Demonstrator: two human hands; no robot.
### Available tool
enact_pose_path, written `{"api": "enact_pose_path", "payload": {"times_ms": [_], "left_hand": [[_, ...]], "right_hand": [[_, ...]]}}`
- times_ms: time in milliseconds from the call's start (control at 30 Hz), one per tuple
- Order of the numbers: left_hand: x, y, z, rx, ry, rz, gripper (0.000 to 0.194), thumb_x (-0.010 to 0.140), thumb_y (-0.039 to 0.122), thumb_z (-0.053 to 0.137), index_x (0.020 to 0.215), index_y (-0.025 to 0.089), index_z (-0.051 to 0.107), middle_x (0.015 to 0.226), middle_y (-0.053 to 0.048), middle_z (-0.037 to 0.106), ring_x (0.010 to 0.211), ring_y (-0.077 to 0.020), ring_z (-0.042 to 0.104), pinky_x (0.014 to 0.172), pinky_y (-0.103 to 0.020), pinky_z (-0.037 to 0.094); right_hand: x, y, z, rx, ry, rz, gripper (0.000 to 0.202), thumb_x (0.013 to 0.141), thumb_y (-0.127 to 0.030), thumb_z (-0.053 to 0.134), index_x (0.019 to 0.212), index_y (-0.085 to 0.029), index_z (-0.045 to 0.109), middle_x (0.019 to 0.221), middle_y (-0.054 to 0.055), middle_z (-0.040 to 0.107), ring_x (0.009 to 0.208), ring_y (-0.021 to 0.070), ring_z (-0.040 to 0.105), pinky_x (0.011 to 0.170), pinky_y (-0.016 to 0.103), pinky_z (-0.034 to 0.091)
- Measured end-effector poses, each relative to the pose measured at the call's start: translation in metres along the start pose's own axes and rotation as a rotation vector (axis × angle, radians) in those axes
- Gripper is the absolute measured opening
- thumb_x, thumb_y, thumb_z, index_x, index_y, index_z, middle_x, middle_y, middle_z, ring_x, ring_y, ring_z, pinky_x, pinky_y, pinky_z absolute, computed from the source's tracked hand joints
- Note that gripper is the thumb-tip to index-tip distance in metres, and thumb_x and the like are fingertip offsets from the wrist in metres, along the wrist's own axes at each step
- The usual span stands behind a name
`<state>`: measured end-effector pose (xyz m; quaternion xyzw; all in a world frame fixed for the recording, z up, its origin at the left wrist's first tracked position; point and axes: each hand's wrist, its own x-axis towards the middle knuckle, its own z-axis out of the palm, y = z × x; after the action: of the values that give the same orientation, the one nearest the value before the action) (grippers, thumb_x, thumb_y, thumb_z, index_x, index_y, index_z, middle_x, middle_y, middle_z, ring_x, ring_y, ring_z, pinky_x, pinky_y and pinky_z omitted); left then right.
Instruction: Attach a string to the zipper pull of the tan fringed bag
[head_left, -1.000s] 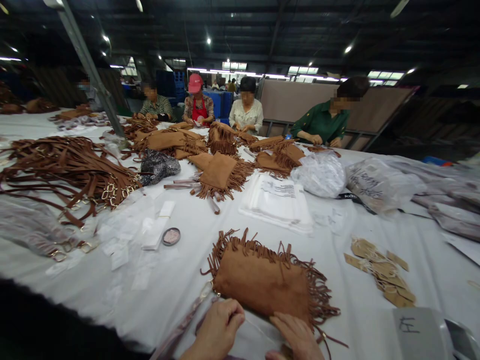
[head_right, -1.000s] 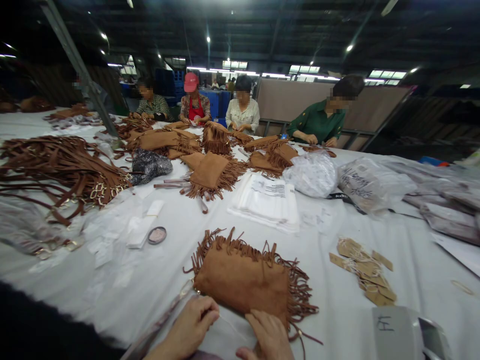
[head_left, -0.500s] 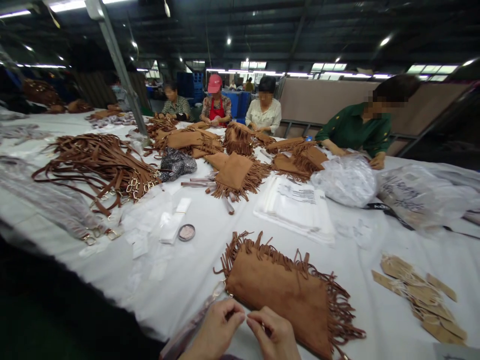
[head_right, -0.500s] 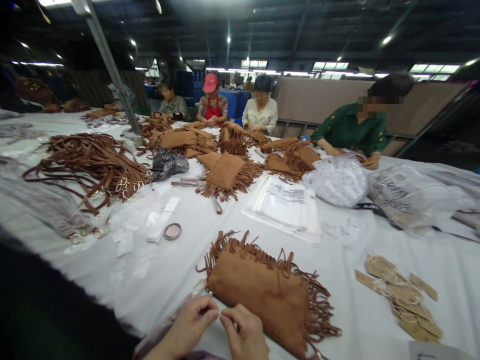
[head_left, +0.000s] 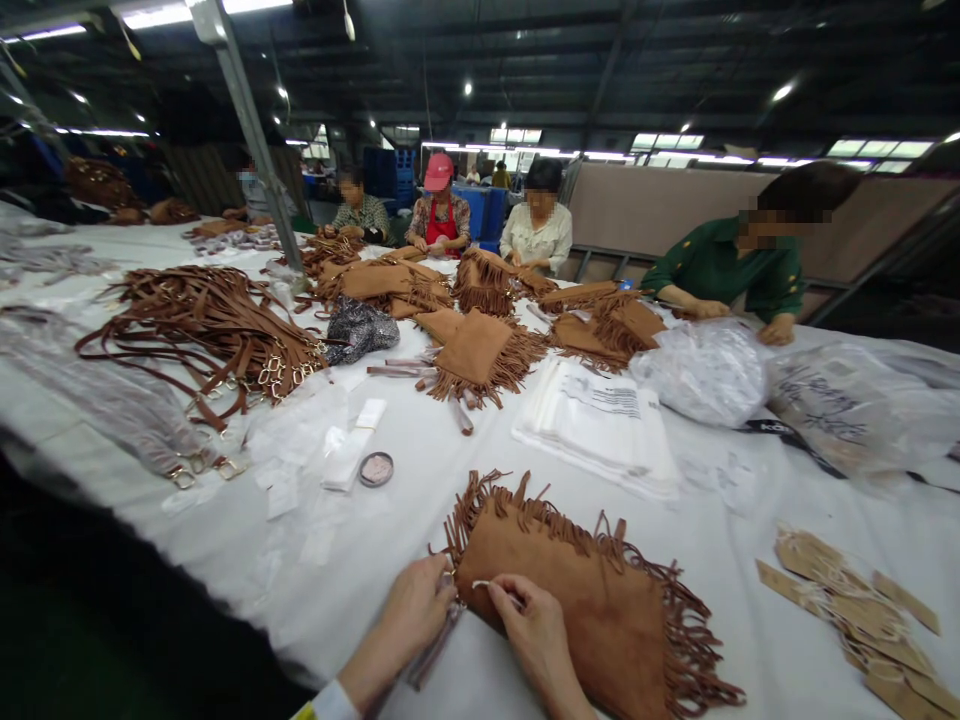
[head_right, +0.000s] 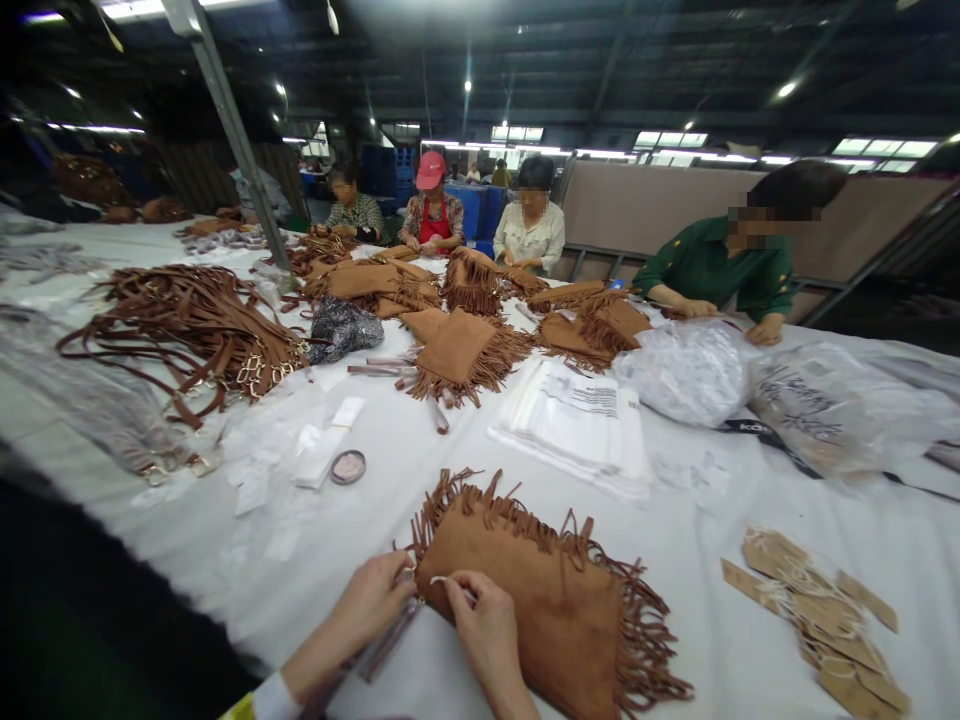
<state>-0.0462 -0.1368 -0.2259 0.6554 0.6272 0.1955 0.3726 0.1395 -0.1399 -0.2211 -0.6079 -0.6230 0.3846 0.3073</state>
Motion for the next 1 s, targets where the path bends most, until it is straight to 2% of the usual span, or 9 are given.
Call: {"api": "enact_pose_path", "payload": {"times_ms": [67, 200, 300, 400, 600, 733, 800, 867, 1000], "left_hand": [[0.005, -0.005, 0.001, -0.018, 0.013, -0.053, 0.017, 0.080, 0.017, 0.045, 0.082, 0.018, 0.062, 0.085, -0.006, 0.069, 0.085, -0.0208, 0.061, 0.074, -0.027, 0.038], [0.013, -0.011, 0.004, -0.089, -0.001, -0.098, 0.020, 0.080, 0.018, 0.042, 0.081, 0.016, 0.063, 0.080, -0.005, 0.068, 0.076, -0.0176, 0.060, 0.067, -0.025, 0.038], [0.016, -0.011, 0.007, -0.121, -0.014, -0.089, 0.015, 0.077, 0.028, 0.052, 0.078, 0.017, 0.062, 0.078, -0.003, 0.068, 0.075, -0.0174, 0.060, 0.066, -0.024, 0.038], [0.019, -0.011, 0.007, -0.136, -0.024, -0.061, 0.013, 0.070, 0.028, 0.060, 0.076, 0.017, 0.061, 0.079, -0.001, 0.068, 0.075, -0.0171, 0.059, 0.066, -0.024, 0.037], [0.020, -0.016, -0.001, -0.108, -0.033, -0.039, 0.015, 0.075, 0.021, 0.046, 0.069, 0.017, 0.061, 0.067, -0.002, 0.062, 0.065, -0.0162, 0.055, 0.062, -0.026, 0.032], [0.014, -0.015, 0.001, -0.123, -0.036, -0.034, 0.012, 0.073, 0.025, 0.052, 0.081, 0.018, 0.059, 0.071, 0.000, 0.062, 0.067, -0.0164, 0.054, 0.061, -0.025, 0.032], [0.013, -0.015, 0.004, -0.179, -0.055, -0.039, 0.021, 0.068, 0.029, 0.060, 0.086, 0.019, 0.056, 0.073, 0.002, 0.062, 0.068, -0.0165, 0.054, 0.061, -0.025, 0.033], [0.015, -0.017, 0.005, -0.254, -0.081, -0.046, 0.026, 0.062, 0.028, 0.065, 0.085, 0.019, 0.056, 0.076, 0.002, 0.062, 0.071, -0.0168, 0.053, 0.064, -0.025, 0.034], [0.022, -0.021, 0.000, -0.333, -0.100, -0.036, 0.014, 0.059, 0.022, 0.063, 0.072, 0.018, 0.060, 0.078, 0.001, 0.064, 0.079, -0.0181, 0.054, 0.072, -0.026, 0.036]], "right_hand": [[0.000, 0.002, 0.001, -0.003, 0.007, 0.004, 0.029, 0.082, -0.045, 0.056, 0.075, -0.021, 0.071, 0.077, 0.004, 0.073, 0.074, 0.0214, 0.066, 0.070, 0.028, 0.045], [0.001, 0.003, 0.003, -0.008, 0.008, 0.015, 0.030, 0.083, -0.045, 0.053, 0.076, -0.021, 0.071, 0.077, 0.004, 0.073, 0.073, 0.0211, 0.066, 0.069, 0.027, 0.045], [0.000, 0.002, 0.003, -0.033, -0.002, 0.032, 0.030, 0.083, -0.045, 0.053, 0.076, -0.022, 0.071, 0.075, 0.003, 0.072, 0.071, 0.0209, 0.066, 0.067, 0.027, 0.044], [0.000, 0.001, 0.003, -0.053, -0.001, 0.038, 0.031, 0.083, -0.046, 0.051, 0.076, -0.022, 0.070, 0.071, 0.002, 0.071, 0.068, 0.0199, 0.065, 0.065, 0.026, 0.043], [0.000, -0.001, 0.004, -0.075, 0.030, 0.045, 0.033, 0.084, -0.048, 0.048, 0.074, -0.022, 0.067, 0.065, 0.001, 0.067, 0.062, 0.0185, 0.062, 0.061, 0.025, 0.041], [0.000, -0.001, 0.005, -0.096, 0.026, 0.045, 0.033, 0.084, -0.048, 0.048, 0.074, -0.023, 0.066, 0.065, 0.000, 0.067, 0.061, 0.0179, 0.061, 0.060, 0.025, 0.040], [0.000, 0.000, 0.005, -0.103, 0.025, 0.041, 0.033, 0.084, -0.049, 0.048, 0.075, -0.023, 0.066, 0.066, 0.000, 0.067, 0.061, 0.0179, 0.061, 0.060, 0.025, 0.040], [0.000, 0.000, 0.005, -0.099, 0.027, 0.036, 0.033, 0.084, -0.049, 0.049, 0.075, -0.023, 0.066, 0.067, 0.001, 0.067, 0.062, 0.0180, 0.061, 0.060, 0.025, 0.040], [0.002, 0.001, 0.005, -0.059, 0.030, 0.041, 0.034, 0.084, -0.050, 0.048, 0.075, -0.022, 0.066, 0.068, 0.001, 0.067, 0.066, 0.0183, 0.062, 0.063, 0.025, 0.041]]}}
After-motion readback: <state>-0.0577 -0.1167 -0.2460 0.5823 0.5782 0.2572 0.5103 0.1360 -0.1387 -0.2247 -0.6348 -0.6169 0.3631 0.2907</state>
